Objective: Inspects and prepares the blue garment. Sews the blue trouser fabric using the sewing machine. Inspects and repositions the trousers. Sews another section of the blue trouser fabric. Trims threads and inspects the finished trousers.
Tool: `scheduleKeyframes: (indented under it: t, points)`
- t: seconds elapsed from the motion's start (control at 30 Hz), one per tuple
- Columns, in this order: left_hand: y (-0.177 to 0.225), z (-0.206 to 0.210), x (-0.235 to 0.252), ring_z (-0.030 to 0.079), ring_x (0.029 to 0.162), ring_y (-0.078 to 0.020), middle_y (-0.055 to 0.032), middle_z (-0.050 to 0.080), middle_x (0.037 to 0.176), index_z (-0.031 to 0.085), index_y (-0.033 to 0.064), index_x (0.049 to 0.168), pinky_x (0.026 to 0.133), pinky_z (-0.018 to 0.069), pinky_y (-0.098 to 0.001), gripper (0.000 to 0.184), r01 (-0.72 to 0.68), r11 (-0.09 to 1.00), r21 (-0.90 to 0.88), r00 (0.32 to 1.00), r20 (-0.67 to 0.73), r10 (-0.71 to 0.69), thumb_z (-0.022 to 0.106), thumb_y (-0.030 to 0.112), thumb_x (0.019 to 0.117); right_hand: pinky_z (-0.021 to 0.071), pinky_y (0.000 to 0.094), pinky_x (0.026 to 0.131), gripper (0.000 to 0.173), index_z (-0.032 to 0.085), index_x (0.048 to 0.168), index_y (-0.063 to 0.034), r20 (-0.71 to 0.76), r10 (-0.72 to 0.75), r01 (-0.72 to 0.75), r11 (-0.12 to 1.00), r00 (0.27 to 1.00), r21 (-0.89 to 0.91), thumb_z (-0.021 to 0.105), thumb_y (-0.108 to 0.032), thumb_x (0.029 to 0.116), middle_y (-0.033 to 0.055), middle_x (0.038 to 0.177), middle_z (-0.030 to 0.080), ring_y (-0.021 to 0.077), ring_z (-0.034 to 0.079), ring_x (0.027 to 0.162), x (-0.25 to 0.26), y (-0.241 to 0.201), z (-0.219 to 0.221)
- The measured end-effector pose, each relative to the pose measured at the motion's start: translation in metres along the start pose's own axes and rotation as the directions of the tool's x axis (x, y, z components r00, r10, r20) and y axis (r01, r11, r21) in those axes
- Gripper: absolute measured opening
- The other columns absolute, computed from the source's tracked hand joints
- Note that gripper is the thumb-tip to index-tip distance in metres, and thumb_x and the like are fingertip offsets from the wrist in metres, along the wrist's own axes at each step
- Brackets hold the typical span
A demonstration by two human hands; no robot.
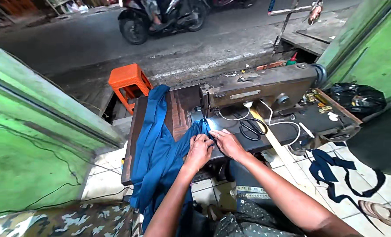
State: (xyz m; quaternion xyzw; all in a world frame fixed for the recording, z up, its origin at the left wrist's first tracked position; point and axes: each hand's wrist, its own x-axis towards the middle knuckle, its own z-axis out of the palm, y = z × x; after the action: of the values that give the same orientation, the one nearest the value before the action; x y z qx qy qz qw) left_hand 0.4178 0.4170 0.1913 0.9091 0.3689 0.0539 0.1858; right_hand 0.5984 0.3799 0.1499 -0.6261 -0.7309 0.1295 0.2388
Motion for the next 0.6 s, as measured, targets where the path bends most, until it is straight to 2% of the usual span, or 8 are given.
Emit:
scheduleKeyframes:
  t: [0.1,0.3,0.53,0.6]
  points:
    - [0.001,0.000,-0.001,0.054,0.132,-0.0282,-0.0129,0.065,0.128,0.073,0.0133,0.125,0.119,0.0294,-0.0523,0.033,-0.003,0.999,0.034,1.000,0.018,0.002,0.053,0.031,0.1043,0.0448,0.0415,0.110,0.043,0.062,0.143,-0.0144,0.021,-0.031,0.032,0.998,0.999,-0.047,0.041,-0.012,0.1057,0.0034,0.145,0.061,0.0275,0.061,0.126,-0.007,-0.004,-0.001]
    - [-0.001,-0.001,0.001,0.054,0.131,-0.0290,-0.0131,0.064,0.129,0.071,0.0126,0.125,0.118,0.0308,-0.0515,0.034,-0.020,0.998,0.056,1.000,0.022,0.019,0.054,0.032,0.1038,0.0459,0.0427,0.108,0.039,0.067,0.135,-0.0120,0.037,-0.040,0.044,0.994,0.999,-0.102,0.041,-0.011,0.1058,0.0036,0.145,0.061,0.0276,0.060,0.127,-0.008,-0.008,-0.002]
    - [-0.009,0.005,-0.001,0.049,0.138,-0.0275,-0.0087,0.058,0.143,0.068,0.0119,0.127,0.117,0.0322,-0.0539,0.036,-0.066,0.995,0.073,0.998,-0.020,0.068,0.054,0.036,0.1038,0.0469,0.0440,0.106,0.038,0.069,0.132,-0.0110,0.022,-0.059,0.062,0.990,0.998,-0.126,0.041,-0.012,0.1063,0.0042,0.145,0.062,0.0278,0.060,0.126,-0.009,-0.008,-0.001]
    - [-0.011,0.005,-0.001,0.047,0.142,-0.0278,-0.0079,0.056,0.148,0.065,0.0085,0.129,0.117,0.0324,-0.0544,0.042,-0.057,0.994,0.092,0.998,-0.035,0.060,0.054,0.039,0.1038,0.0474,0.0438,0.106,0.037,0.070,0.130,-0.0108,0.003,-0.065,0.065,0.990,0.998,-0.123,0.041,-0.012,0.1063,0.0039,0.144,0.062,0.0277,0.061,0.126,-0.009,-0.007,0.001]
